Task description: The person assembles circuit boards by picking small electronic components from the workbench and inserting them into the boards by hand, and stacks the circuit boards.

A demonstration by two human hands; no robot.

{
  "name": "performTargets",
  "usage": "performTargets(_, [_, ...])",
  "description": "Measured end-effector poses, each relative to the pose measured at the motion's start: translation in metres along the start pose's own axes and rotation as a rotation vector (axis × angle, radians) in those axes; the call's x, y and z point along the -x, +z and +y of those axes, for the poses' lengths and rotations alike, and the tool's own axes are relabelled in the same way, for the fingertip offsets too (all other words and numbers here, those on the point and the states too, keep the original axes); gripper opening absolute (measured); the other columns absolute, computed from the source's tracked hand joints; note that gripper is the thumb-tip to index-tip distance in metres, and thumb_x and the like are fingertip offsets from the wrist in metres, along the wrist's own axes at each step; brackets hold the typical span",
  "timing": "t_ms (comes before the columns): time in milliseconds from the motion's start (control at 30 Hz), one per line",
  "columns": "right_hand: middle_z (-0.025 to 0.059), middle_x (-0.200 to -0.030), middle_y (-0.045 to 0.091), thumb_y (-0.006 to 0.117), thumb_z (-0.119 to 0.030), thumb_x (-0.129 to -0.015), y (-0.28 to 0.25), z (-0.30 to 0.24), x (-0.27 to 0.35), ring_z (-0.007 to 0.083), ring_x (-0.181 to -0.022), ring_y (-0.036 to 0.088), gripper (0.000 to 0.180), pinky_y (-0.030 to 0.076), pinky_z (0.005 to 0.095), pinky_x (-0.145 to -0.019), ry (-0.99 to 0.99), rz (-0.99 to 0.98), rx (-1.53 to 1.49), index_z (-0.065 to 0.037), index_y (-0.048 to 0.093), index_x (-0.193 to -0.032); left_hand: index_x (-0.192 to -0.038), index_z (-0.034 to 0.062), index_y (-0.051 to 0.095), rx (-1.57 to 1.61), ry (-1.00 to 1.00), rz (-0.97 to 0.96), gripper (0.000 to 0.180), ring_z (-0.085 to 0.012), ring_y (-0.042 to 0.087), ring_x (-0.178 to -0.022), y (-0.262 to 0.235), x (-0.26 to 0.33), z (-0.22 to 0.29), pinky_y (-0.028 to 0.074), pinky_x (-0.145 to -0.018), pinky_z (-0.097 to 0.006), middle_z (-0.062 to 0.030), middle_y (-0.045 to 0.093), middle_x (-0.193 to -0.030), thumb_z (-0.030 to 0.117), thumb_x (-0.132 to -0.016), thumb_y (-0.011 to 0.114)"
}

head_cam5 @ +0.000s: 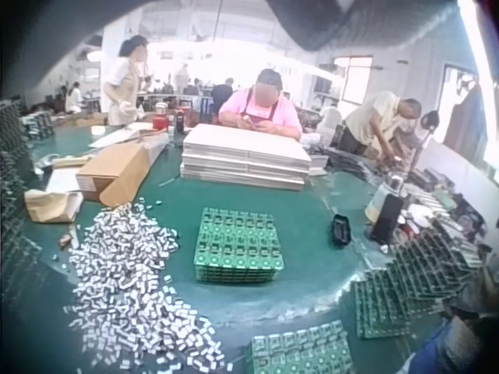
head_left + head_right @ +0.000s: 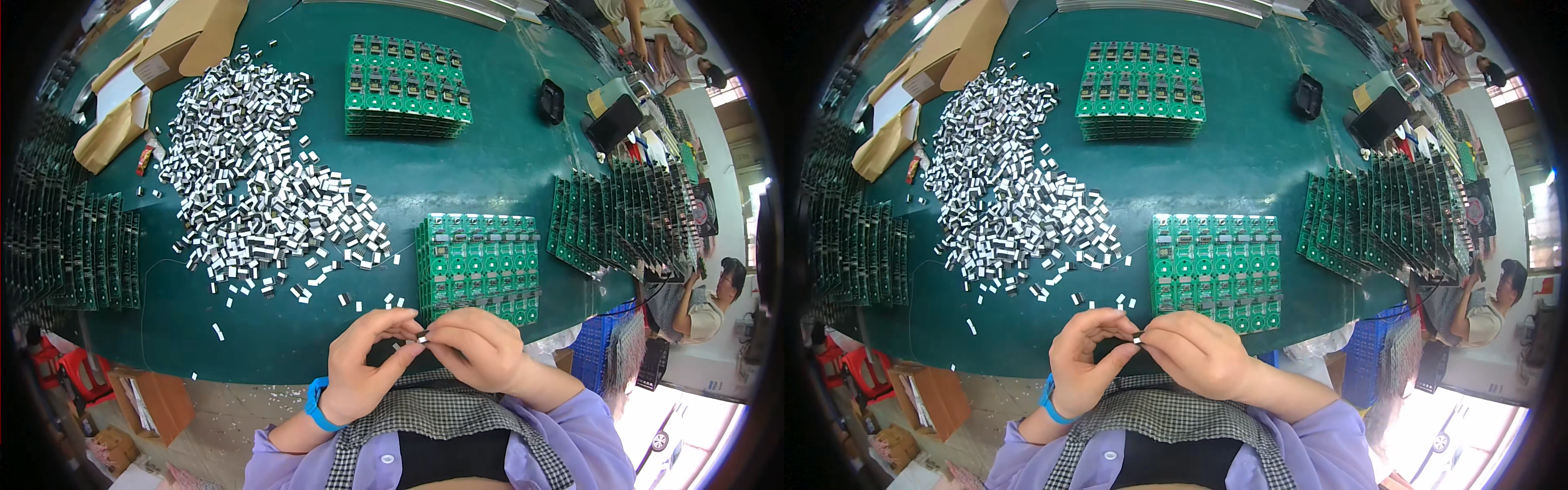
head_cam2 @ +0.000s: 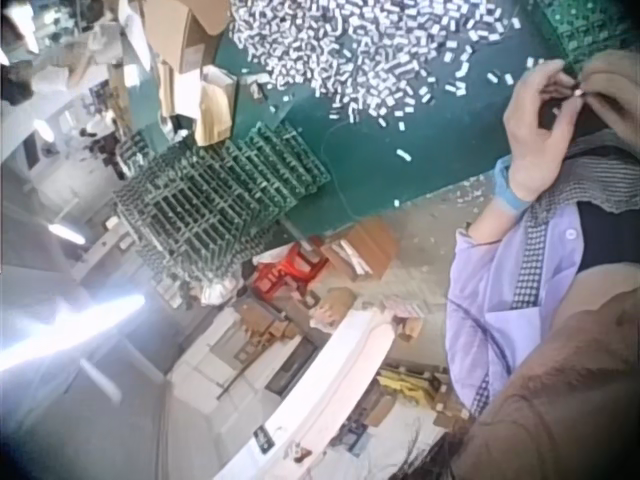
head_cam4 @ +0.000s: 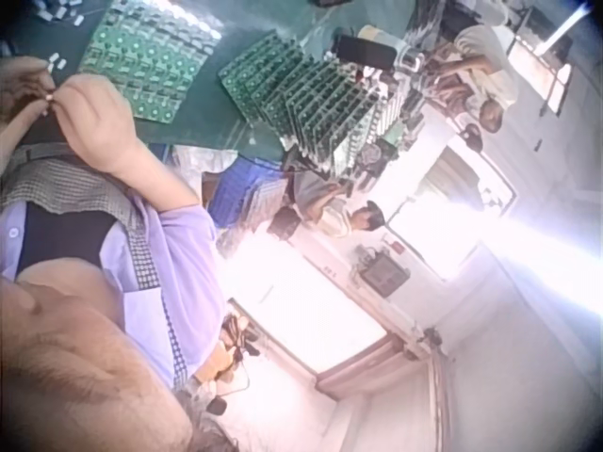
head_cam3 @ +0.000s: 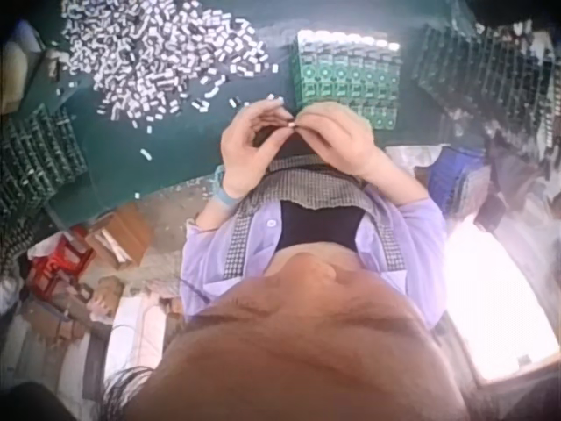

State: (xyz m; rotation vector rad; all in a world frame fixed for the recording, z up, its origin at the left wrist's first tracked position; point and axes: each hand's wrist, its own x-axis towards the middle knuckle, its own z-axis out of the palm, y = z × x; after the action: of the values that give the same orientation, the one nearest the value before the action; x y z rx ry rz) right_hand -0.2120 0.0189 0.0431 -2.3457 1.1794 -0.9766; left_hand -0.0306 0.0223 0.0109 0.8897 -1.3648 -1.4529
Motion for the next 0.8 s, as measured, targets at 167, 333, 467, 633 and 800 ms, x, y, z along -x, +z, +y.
performTargets(167, [0.0110, -0.086, 0.066, 0.074, 0.005, -0.067, 0.002, -0.008, 0.009, 0.0208, -0.074, 0.066, 0.019, 0.053, 0.0277, -0.063, 0.413, 0.098, -0.653, 0.001, 0.066, -0.084, -0.091, -0.0028, 0.063, -0.072, 0.167, -0.021, 0.019, -0.0206, 0.064, -0.083, -0.001, -0.005, 0.001, 0.052, -0.072, -0.030, -0.0146, 0.066, -0.092, -0.007, -0.074, 0.069])
performTargets(333, [0.0138, -0.087, 0.067, 0.075, 0.005, -0.068, 0.005, -0.009, 0.011, 0.0212, -0.076, 0.065, 0.017, 0.052, 0.0281, -0.064, 0.666, 0.161, -1.007, 0.001, 0.066, -0.082, -0.083, 0.0002, 0.064, -0.204, 0.266, 0.065, 0.015, -0.0216, 0.064, -0.073, 0.003, -0.003, 0.002, 0.050, -0.063, -0.029, -0.0125, 0.066, -0.085, -0.005, -0.070, 0.072])
performTargets(467, [0.0127, -0.086, 0.067, 0.077, 0.003, -0.068, -0.005, 0.002, 0.005, 0.0203, -0.075, 0.066, 0.018, 0.052, 0.0280, -0.064, 0.282, -0.012, -0.545, 0.000, 0.066, -0.082, -0.081, 0.0000, 0.063, -0.292, 0.362, -0.001, 0.016, -0.0241, 0.062, -0.070, 0.001, -0.006, 0.001, 0.050, -0.061, -0.031, -0.0114, 0.063, -0.082, -0.005, -0.069, 0.071])
performTargets(633, [0.0110, -0.090, 0.066, 0.078, -0.001, -0.067, -0.007, 0.001, 0.009, 0.0211, -0.079, 0.065, 0.023, 0.053, 0.0292, -0.066, 0.267, -0.060, -0.482, -0.001, 0.066, -0.087, -0.082, -0.0004, 0.063, -0.332, 0.432, -0.033, 0.017, -0.0260, 0.060, -0.068, 0.001, -0.008, -0.001, 0.049, -0.059, -0.033, -0.0112, 0.061, -0.081, -0.004, -0.068, 0.071])
performTargets(800, [0.0104, -0.088, 0.066, 0.078, -0.001, -0.068, -0.009, -0.002, 0.004, 0.0202, -0.077, 0.065, 0.021, 0.053, 0.0290, -0.064, 0.290, -0.124, -0.462, -0.002, 0.066, -0.086, -0.082, 0.0001, 0.064, -0.293, 0.416, -0.049, 0.016, -0.0260, 0.060, -0.069, 0.000, -0.006, -0.005, 0.049, -0.060, -0.034, -0.0110, 0.062, -0.082, -0.002, -0.069, 0.071])
